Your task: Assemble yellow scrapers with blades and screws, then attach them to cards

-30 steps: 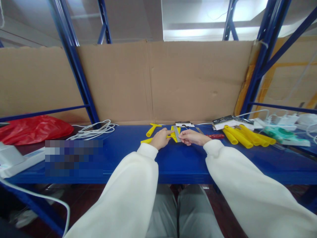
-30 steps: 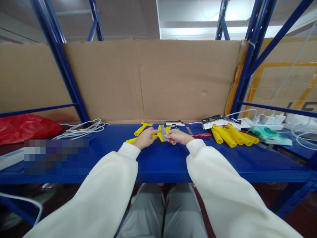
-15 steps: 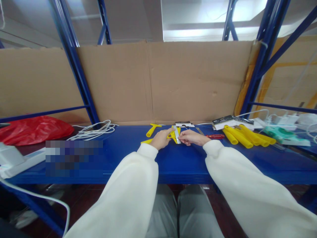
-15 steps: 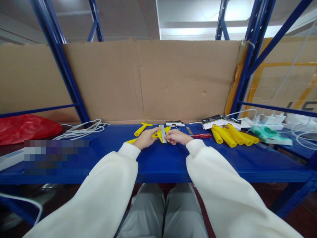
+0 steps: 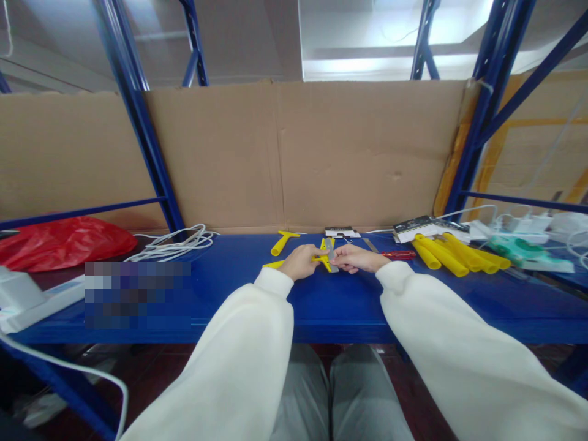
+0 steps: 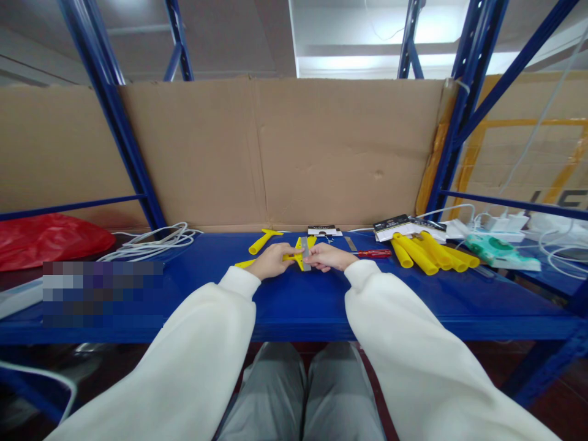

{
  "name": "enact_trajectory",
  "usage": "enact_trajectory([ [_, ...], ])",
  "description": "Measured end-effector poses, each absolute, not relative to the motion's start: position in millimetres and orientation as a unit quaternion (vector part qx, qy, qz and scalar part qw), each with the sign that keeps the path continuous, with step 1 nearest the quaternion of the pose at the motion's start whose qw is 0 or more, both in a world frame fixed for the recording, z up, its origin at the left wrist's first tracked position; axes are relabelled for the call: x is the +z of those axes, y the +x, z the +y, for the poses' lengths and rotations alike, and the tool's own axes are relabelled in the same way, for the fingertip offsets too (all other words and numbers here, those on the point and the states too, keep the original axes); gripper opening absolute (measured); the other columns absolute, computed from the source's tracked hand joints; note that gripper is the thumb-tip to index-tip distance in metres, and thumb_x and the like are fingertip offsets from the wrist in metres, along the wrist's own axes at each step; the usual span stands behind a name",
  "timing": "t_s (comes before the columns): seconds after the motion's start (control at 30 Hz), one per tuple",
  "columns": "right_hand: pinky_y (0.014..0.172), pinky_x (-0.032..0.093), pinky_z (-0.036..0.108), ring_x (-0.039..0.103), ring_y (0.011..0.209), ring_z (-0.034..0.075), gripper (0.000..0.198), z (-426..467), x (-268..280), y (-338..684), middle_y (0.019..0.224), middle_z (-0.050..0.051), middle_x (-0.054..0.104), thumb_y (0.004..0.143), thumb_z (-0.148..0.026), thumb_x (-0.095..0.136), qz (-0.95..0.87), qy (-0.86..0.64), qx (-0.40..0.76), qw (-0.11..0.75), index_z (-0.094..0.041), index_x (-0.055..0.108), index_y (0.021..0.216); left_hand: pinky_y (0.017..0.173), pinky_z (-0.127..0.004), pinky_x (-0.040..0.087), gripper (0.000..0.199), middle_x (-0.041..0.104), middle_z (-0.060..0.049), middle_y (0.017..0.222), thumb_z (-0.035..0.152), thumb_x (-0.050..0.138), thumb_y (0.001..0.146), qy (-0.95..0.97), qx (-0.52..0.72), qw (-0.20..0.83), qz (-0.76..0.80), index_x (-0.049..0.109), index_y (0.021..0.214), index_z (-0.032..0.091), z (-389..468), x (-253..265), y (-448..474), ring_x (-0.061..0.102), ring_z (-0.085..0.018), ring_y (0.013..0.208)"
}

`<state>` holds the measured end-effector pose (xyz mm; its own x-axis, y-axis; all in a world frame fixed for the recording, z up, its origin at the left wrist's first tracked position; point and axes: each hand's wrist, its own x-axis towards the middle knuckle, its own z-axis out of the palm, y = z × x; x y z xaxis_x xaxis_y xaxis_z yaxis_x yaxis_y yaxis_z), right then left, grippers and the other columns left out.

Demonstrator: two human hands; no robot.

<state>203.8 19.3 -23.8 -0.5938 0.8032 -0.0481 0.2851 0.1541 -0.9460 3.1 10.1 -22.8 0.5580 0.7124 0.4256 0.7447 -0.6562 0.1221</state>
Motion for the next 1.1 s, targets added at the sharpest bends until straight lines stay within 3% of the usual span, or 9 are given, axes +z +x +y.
enact_trajectory([
  [0.3, 0.038, 0.016, 0.017, 0.027, 0.038, 0.002, 0.044, 19.9, -26.0, 205.8, 0.048, -0.010, 0.039, 0.068, -0.050, 0.074, -0.750, -0.390, 0.483, 0.230, -0.020, 0.042, 0.066, 0.090, -0.028, 0.048, 0.041, 0.069, -0.008, 0.105, 0.014, 0.060, 0.081, -0.876, -0.211, 0.027, -0.433, 0.067, 0.121, 0.023, 3.6, -19.7, 5.0, 0.064, -0.021, 0.101],
  [0.47, 0.036, 0.016, 0.017, 0.030, 0.037, 0.003, 0.042, 23.5, -27.9, 205.6, 0.050, -0.008, 0.042, 0.073, -0.050, 0.070, -0.733, -0.384, 0.511, 0.231, -0.019, 0.043, 0.065, 0.090, -0.029, 0.048, 0.041, 0.068, -0.009, 0.107, 0.016, 0.058, 0.084, -0.872, -0.187, 0.039, -0.451, 0.066, 0.124, 0.023, 0.0, -17.3, 5.4, 0.064, -0.022, 0.102],
  [0.67, 0.035, 0.015, 0.016, 0.027, 0.037, 0.003, 0.033, 26.1, -28.3, 204.6, 0.052, -0.008, 0.040, 0.084, -0.045, 0.060, -0.652, -0.422, 0.529, 0.341, -0.020, 0.042, 0.072, 0.091, -0.029, 0.048, 0.043, 0.067, -0.008, 0.108, 0.016, 0.054, 0.087, -0.887, -0.150, 0.053, -0.433, 0.063, 0.127, 0.026, -6.5, -16.8, 10.4, 0.064, -0.021, 0.102],
  [0.83, 0.035, 0.014, 0.015, 0.024, 0.037, 0.002, 0.031, 24.1, -27.1, 204.0, 0.051, -0.009, 0.035, 0.082, -0.036, 0.064, -0.642, -0.446, 0.514, 0.354, -0.020, 0.041, 0.070, 0.091, -0.028, 0.047, 0.042, 0.068, -0.007, 0.108, 0.017, 0.056, 0.086, -0.902, -0.166, 0.030, -0.398, 0.063, 0.126, 0.025, -5.8, -19.1, 13.9, 0.065, -0.020, 0.100],
  [1.1, 0.035, 0.015, 0.015, 0.022, 0.038, 0.002, 0.033, 24.8, -24.0, 205.8, 0.049, -0.011, 0.030, 0.080, -0.039, 0.066, -0.662, -0.437, 0.489, 0.362, -0.020, 0.042, 0.069, 0.087, -0.028, 0.047, 0.043, 0.068, -0.007, 0.102, 0.018, 0.056, 0.087, -0.907, -0.173, 0.038, -0.382, 0.062, 0.129, 0.026, -3.5, -18.8, 12.2, 0.065, -0.019, 0.093],
])
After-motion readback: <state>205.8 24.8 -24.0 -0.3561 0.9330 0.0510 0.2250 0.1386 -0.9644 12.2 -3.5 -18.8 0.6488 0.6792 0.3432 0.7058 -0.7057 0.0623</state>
